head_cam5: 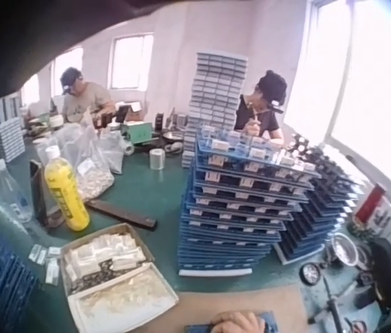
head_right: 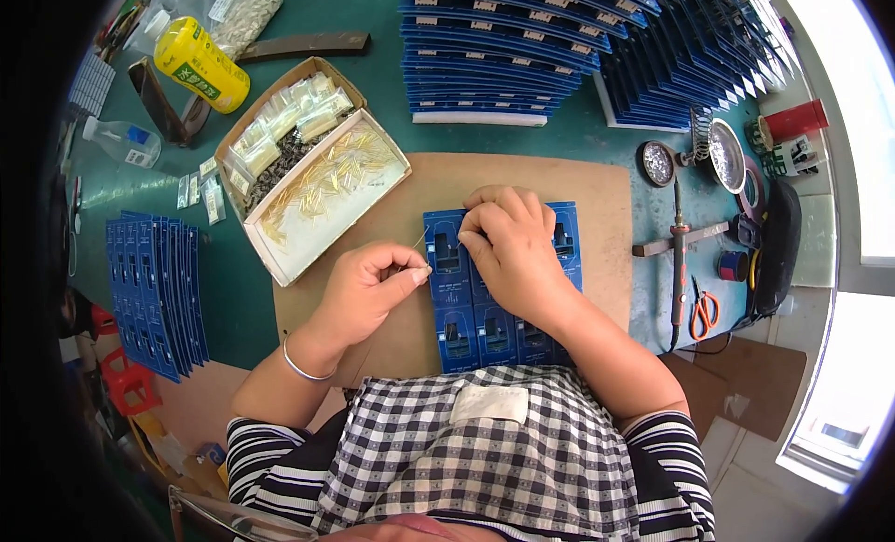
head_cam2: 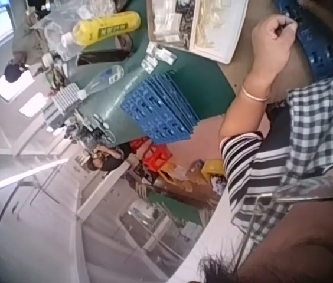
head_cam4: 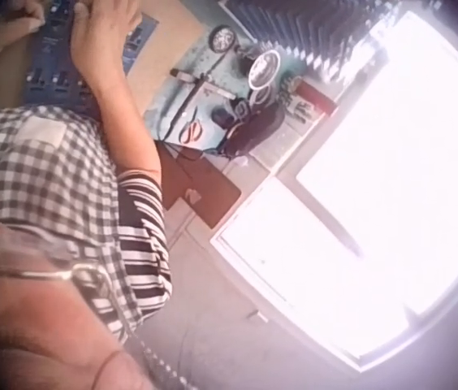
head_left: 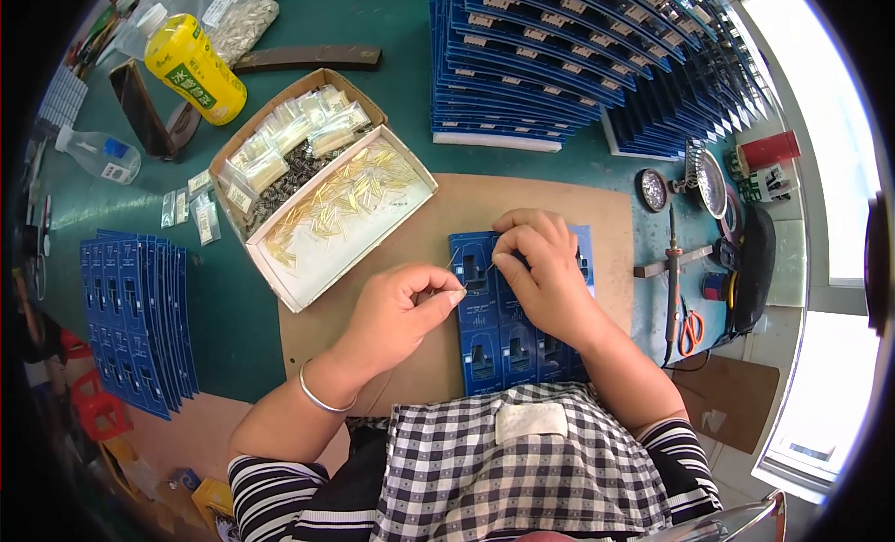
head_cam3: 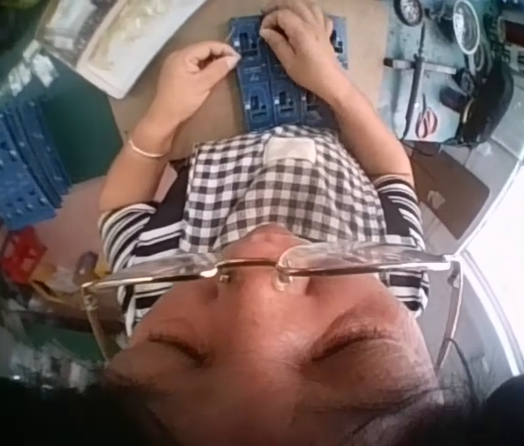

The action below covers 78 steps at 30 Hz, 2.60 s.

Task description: The person assembles metal pins into blue plastic housings, then solders the components together with a soldering iron and solder wire.

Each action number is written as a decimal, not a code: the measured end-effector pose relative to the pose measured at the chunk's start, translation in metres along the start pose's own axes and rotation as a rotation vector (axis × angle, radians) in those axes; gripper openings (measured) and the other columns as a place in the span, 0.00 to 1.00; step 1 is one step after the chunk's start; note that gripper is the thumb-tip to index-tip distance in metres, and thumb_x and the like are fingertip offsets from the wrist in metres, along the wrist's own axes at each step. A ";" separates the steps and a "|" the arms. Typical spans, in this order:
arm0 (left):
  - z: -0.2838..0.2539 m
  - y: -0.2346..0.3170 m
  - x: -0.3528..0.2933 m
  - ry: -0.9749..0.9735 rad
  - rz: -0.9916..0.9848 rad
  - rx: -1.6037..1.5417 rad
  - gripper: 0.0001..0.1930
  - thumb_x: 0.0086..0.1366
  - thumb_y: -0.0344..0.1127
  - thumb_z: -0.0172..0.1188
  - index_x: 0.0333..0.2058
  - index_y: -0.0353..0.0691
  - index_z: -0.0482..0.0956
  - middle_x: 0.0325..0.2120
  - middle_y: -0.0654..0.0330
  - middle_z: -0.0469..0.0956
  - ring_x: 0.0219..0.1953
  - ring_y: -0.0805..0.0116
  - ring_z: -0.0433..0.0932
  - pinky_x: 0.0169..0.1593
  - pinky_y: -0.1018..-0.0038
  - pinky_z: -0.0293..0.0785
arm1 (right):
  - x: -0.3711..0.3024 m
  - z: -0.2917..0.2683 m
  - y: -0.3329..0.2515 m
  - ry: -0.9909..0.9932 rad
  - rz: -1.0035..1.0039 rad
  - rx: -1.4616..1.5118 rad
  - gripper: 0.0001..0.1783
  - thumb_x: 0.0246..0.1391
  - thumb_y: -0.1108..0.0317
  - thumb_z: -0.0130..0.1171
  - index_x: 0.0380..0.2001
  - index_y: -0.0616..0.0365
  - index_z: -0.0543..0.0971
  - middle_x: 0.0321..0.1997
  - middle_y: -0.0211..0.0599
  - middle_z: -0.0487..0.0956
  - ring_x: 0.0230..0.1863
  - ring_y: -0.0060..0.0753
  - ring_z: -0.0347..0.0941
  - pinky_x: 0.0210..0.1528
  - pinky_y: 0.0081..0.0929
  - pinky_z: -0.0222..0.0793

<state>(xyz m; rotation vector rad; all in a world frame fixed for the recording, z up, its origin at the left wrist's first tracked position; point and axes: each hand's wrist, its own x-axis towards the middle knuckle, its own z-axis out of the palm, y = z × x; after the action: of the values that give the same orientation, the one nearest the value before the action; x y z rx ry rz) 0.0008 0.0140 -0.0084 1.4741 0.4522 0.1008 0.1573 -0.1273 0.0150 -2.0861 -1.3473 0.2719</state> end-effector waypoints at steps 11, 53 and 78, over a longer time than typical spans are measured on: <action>0.000 -0.001 -0.001 -0.010 -0.012 -0.012 0.04 0.64 0.26 0.61 0.36 0.33 0.80 0.29 0.69 0.76 0.29 0.85 0.70 0.32 0.85 0.66 | 0.001 0.014 0.001 0.035 -0.016 -0.110 0.04 0.51 0.71 0.59 0.31 0.55 0.76 0.47 0.33 0.74 0.52 0.40 0.65 0.55 0.38 0.53; 0.021 0.010 0.001 0.057 0.169 0.008 0.03 0.62 0.24 0.61 0.34 0.35 0.81 0.29 0.61 0.78 0.31 0.73 0.76 0.38 0.78 0.72 | -0.016 -0.032 0.018 0.015 0.129 0.274 0.08 0.56 0.80 0.54 0.39 0.62 0.77 0.35 0.37 0.75 0.38 0.31 0.73 0.40 0.25 0.68; 0.010 -0.004 0.005 0.135 0.052 -0.418 0.09 0.63 0.22 0.59 0.43 0.31 0.79 0.36 0.56 0.80 0.35 0.71 0.81 0.42 0.77 0.78 | -0.002 -0.022 0.015 -0.071 0.006 -0.031 0.16 0.48 0.76 0.56 0.43 0.56 0.77 0.30 0.36 0.77 0.37 0.40 0.73 0.47 0.39 0.63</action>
<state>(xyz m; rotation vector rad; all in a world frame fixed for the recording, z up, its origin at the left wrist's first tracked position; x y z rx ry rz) 0.0078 0.0059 -0.0129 1.0715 0.4691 0.3187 0.1787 -0.1422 0.0226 -2.1238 -1.3951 0.3322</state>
